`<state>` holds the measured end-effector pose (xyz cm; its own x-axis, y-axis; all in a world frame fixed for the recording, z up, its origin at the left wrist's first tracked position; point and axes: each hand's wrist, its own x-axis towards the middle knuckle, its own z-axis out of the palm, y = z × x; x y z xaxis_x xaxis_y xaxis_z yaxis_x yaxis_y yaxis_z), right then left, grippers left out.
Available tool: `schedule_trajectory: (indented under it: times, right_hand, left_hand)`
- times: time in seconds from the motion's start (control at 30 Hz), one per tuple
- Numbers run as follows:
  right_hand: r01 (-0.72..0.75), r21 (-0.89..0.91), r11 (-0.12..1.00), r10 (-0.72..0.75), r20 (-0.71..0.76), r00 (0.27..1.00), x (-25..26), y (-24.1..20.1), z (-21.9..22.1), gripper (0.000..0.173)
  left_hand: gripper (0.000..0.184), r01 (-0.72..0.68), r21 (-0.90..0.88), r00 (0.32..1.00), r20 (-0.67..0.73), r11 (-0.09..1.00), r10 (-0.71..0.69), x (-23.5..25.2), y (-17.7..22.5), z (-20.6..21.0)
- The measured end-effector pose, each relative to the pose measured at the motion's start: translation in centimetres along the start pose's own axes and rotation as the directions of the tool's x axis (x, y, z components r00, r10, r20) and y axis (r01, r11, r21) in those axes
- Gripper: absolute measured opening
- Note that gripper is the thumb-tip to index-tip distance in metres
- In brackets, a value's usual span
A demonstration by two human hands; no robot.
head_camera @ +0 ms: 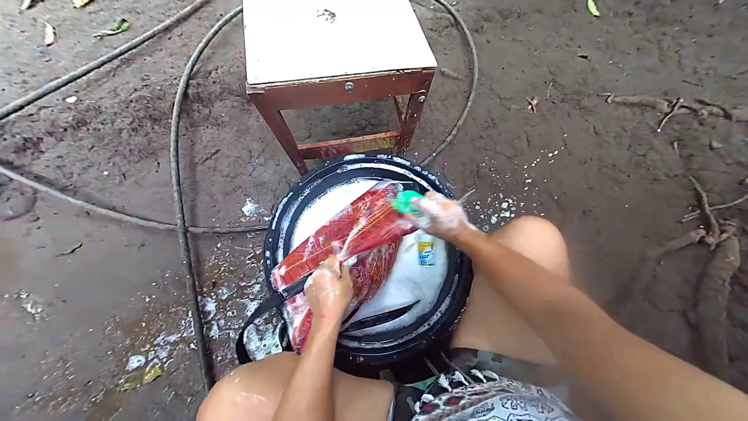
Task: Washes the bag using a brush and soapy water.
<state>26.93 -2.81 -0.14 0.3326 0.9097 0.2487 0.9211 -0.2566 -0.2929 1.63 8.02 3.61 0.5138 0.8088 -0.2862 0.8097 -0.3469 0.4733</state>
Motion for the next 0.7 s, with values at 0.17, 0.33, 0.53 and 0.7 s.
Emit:
schedule_trajectory:
  times: [0.17, 0.33, 0.53, 0.7]
  right_hand:
    - [-0.486, 0.304, 0.819, 0.523, -0.051, 0.851, -1.2, 0.6, -2.2, 0.060]
    - [-0.868, 0.315, 0.383, 0.713, 0.497, 0.495, -3.8, 0.0, 1.6, 0.056]
    - [-0.514, -0.194, 0.835, 0.359, 0.901, 0.242, -5.0, -5.3, 9.8, 0.054]
    - [-0.557, -0.160, 0.815, 0.377, 0.877, 0.298, -8.5, -4.3, 13.9, 0.060]
  left_hand:
    - [0.033, 0.089, -0.012, 0.996, 0.002, 0.996, -0.089, 0.8, -0.1, -0.1]
    - [0.031, 0.136, -0.052, 0.990, -0.036, 0.989, -0.138, 1.9, -0.7, -0.3]
    - [0.032, 0.141, -0.060, 0.989, -0.033, 0.988, -0.144, 2.5, -0.8, -0.5]
    - [0.033, 0.160, -0.083, 0.986, -0.032, 0.984, -0.163, 2.3, -1.5, -0.3]
